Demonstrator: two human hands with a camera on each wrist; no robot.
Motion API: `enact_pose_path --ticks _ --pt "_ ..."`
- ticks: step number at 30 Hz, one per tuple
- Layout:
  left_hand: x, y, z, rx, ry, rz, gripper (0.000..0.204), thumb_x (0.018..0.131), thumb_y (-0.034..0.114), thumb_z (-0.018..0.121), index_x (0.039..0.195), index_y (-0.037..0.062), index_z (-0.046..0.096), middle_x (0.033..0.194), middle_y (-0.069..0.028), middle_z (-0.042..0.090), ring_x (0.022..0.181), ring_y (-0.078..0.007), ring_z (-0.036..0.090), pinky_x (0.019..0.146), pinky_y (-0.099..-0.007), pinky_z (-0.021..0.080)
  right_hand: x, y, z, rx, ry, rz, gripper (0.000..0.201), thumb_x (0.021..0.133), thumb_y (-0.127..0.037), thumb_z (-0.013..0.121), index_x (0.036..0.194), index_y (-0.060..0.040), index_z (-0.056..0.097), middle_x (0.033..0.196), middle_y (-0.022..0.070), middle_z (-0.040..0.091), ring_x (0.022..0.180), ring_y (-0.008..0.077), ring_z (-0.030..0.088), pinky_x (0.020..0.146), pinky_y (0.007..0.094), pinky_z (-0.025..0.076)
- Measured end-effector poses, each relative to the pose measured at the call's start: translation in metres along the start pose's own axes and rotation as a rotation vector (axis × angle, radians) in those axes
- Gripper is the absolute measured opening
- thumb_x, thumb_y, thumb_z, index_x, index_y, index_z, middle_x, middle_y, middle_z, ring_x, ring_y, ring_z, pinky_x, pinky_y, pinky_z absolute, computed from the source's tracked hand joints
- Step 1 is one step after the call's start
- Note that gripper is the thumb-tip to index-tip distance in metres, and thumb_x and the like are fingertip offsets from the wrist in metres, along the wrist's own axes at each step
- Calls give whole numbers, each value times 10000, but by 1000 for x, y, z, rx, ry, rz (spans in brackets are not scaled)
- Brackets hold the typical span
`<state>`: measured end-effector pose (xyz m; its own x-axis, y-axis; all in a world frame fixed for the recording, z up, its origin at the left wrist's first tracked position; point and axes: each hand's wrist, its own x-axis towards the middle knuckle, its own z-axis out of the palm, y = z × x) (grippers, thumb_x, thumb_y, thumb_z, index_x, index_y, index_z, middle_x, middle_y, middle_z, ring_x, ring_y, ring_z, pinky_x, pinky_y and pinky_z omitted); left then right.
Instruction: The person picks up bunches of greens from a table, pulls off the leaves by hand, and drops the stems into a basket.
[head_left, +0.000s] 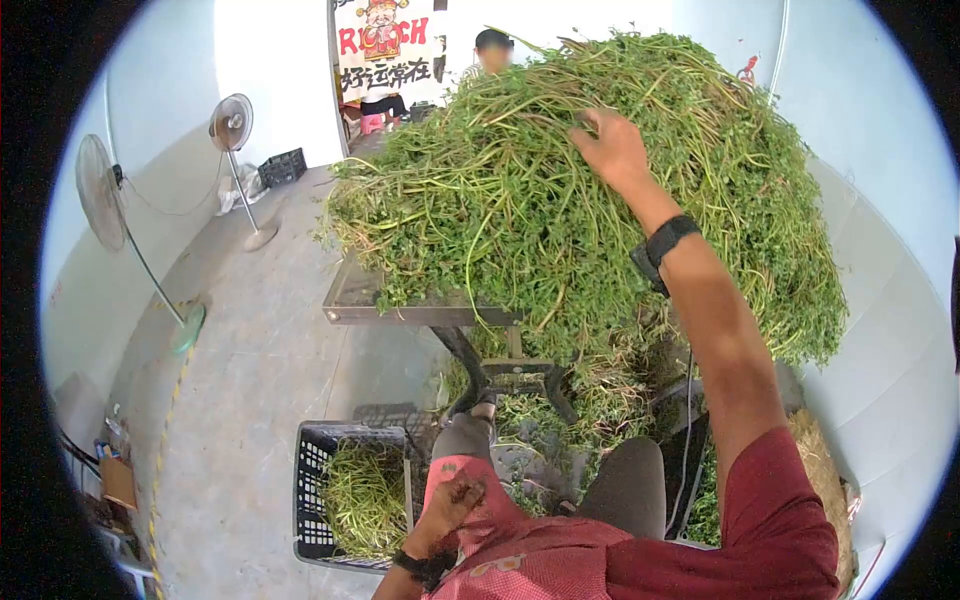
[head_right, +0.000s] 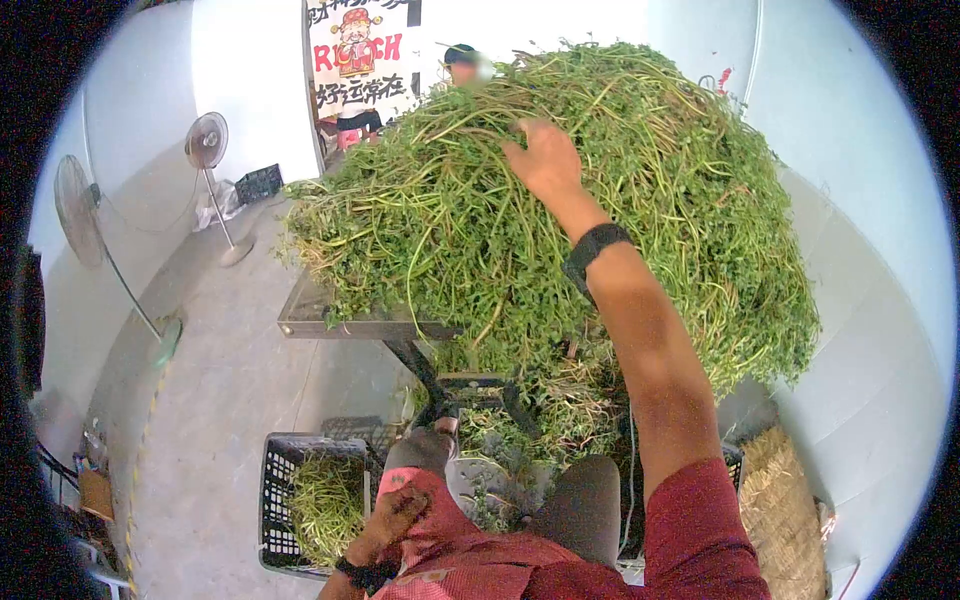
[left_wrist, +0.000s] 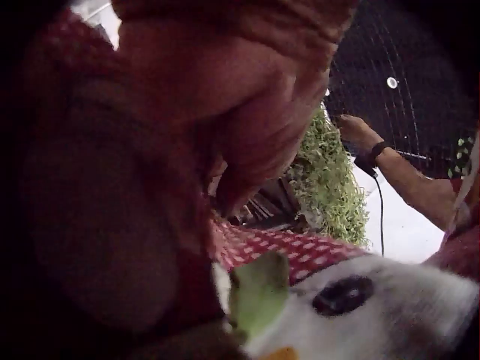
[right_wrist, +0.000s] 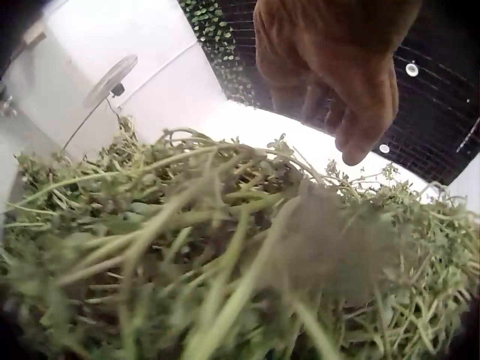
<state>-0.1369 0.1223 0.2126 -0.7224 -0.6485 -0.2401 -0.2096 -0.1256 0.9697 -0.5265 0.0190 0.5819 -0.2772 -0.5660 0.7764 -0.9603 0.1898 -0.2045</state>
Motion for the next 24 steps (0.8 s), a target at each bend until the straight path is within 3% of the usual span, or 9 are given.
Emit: enact_pose_path --ticks 1,4,8,10,12,16,19,22,24 --pt "5 -17 -4 22 -44 65 170 892 129 565 966 -20 598 870 -32 616 787 -103 543 731 -249 452 10 3 8 -36 8 -69 424 800 -300 602 1141 -50 565 1211 174 516 1069 333 518 873 412 443" --pt "11 -22 -9 -43 -105 163 162 887 116 570 990 -6 598 918 -37 622 797 -117 567 740 -256 462 36 0 32 -117 8 -209 450 813 -304 587 1182 -53 531 1261 158 481 1133 319 477 926 398 417" --pt "14 -8 -12 -121 -90 -121 167 887 103 568 1011 -6 589 921 -46 621 781 -120 578 707 -260 485 50 -2 66 -364 -57 -256 607 866 -397 499 1389 -159 304 1379 141 377 1250 329 366 1050 439 257" --pt "11 -9 -10 -225 -99 -195 173 888 100 565 1023 -6 590 917 -49 620 777 -121 584 692 -262 495 46 3 73 -327 -103 -248 660 854 -420 501 1412 -176 247 1333 154 434 1200 340 427 1056 456 225" --pt "10 -2 -8 -112 -88 -127 172 891 98 560 1025 -7 576 902 -52 620 763 -135 599 668 -261 507 45 -7 63 -366 -418 -14 658 821 -440 537 1386 -180 321 1231 139 531 1106 350 508 1010 456 307" --pt "18 -38 -7 -442 -134 -173 183 898 96 547 1047 -7 574 896 -60 623 744 -148 611 661 -263 510 39 10 65 -199 -363 -30 623 786 -452 572 1330 -190 419 1082 116 616 1018 342 562 925 444 400" --pt "20 -25 -9 -551 -148 -343 177 898 82 539 1046 -7 577 893 -63 622 737 -158 622 649 -275 517 31 9 45 -211 -240 -95 564 767 -441 601 1261 -188 497 1041 123 627 994 322 577 818 422 471" --pt "15 12 -8 54 -108 25 190 900 75 531 1065 -3 586 890 -67 621 747 -166 630 641 -284 522 27 17 8 -233 -326 21 544 770 -412 595 1252 -179 499 1132 129 596 1033 288 568 855 440 454" --pt "12 21 -6 70 -82 -70 183 901 71 529 1057 -7 585 892 -72 620 756 -169 633 640 -282 524 23 51 -7 -207 -189 178 530 777 -400 603 1237 -154 509 1114 140 599 997 296 583 830 407 474"
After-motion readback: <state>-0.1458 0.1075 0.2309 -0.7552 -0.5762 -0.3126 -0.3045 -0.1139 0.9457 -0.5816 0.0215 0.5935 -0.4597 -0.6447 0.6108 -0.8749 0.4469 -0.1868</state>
